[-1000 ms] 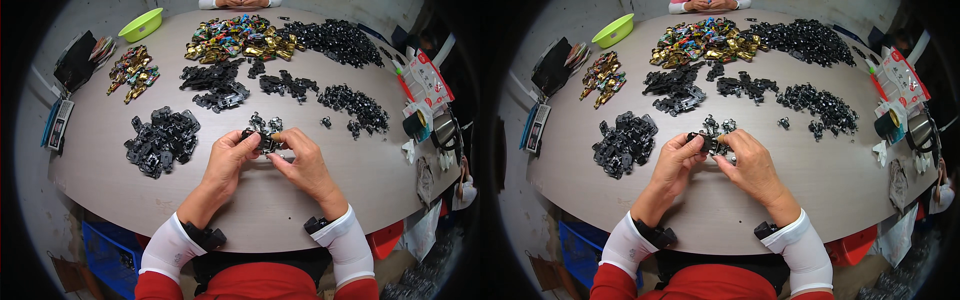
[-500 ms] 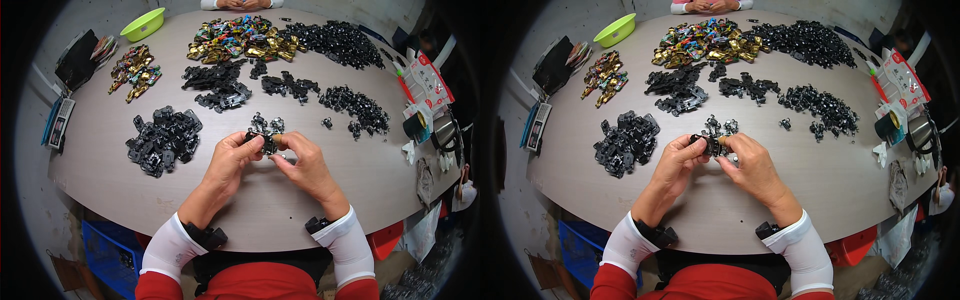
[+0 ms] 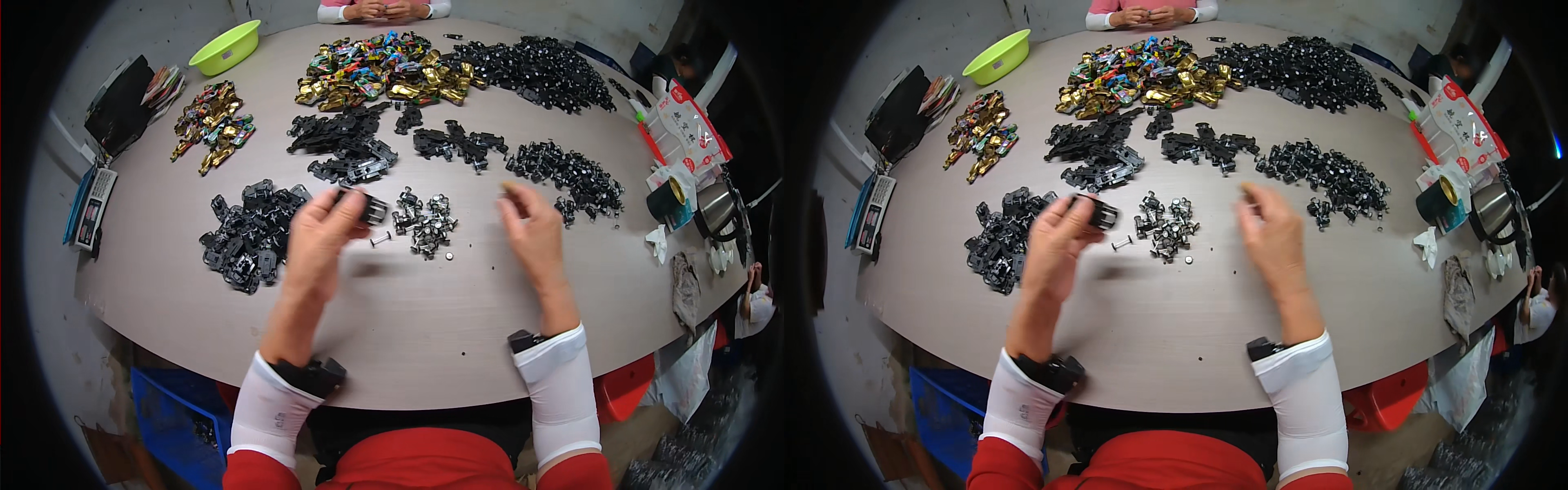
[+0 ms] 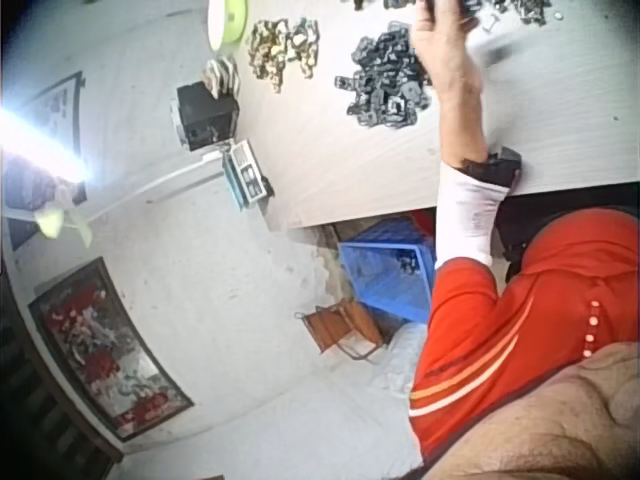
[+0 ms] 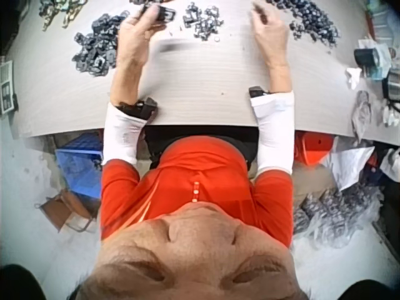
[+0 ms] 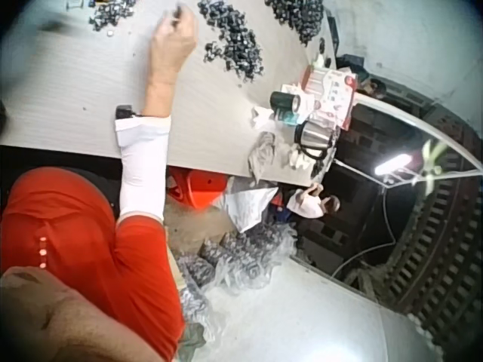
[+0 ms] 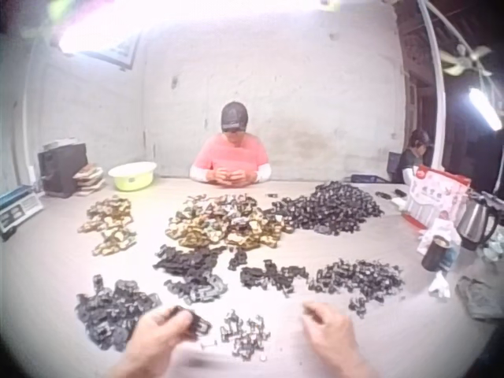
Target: The person sits at a table and assembles small black plastic components by hand. They pick up a base piece and insert a small metal pin into it, then place the assembled unit into a growing pile. The process is repeated continuously throughout the clip.
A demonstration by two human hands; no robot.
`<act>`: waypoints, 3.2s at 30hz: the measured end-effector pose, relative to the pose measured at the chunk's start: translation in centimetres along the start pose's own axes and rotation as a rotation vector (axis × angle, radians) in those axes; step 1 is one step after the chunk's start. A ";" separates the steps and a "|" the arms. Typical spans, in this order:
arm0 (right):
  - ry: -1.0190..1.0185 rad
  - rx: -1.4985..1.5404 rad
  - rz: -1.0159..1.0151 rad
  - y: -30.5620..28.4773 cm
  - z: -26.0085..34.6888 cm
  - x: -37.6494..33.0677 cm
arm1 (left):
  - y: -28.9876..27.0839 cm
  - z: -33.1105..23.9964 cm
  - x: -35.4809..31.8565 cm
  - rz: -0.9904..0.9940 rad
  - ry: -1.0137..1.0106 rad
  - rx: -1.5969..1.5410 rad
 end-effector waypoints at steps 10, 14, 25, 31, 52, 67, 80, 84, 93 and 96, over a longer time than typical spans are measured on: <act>0.047 -0.351 -0.044 -0.4 -4.8 1.1 | -2.6 -5.6 -0.9 -0.172 0.824 1.165; 0.058 -0.307 -0.046 0.0 -4.7 1.1 | -0.2 -1.4 -0.4 0.167 0.546 1.178; -0.016 -0.210 -0.017 1.2 -3.7 0.9 | 1.4 0.7 8.4 0.019 0.626 1.551; -0.161 -0.110 0.140 1.9 -0.7 0.2 | 1.9 0.7 8.8 -0.070 0.708 1.504; -0.229 -0.123 -0.017 2.0 -1.8 -0.2 | 2.7 2.3 -0.1 0.180 -0.200 0.105; -0.198 0.135 0.134 4.5 7.2 -3.5 | 4.3 4.7 -1.6 0.263 0.070 0.350; -0.127 0.096 0.053 4.7 6.7 -3.8 | 5.4 3.8 -2.6 0.272 0.009 0.119; -0.214 0.061 0.030 4.4 7.6 -3.7 | 5.3 3.5 -2.6 0.313 -0.002 0.086; -0.190 0.127 0.060 4.2 7.6 -3.7 | 4.8 3.2 -2.5 0.346 -0.012 0.158; -0.136 0.196 0.204 4.4 7.4 -3.4 | 4.7 3.4 -2.2 0.303 -0.144 0.084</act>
Point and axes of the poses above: each hand's wrist, its own x-axis towards the middle knuckle, its own y-axis out of the palm, z = x × y, the point moved 5 cm from there along x, towards the middle knuckle, and after that the axes turned 5 degrees about -z, right-handed, at the moved point
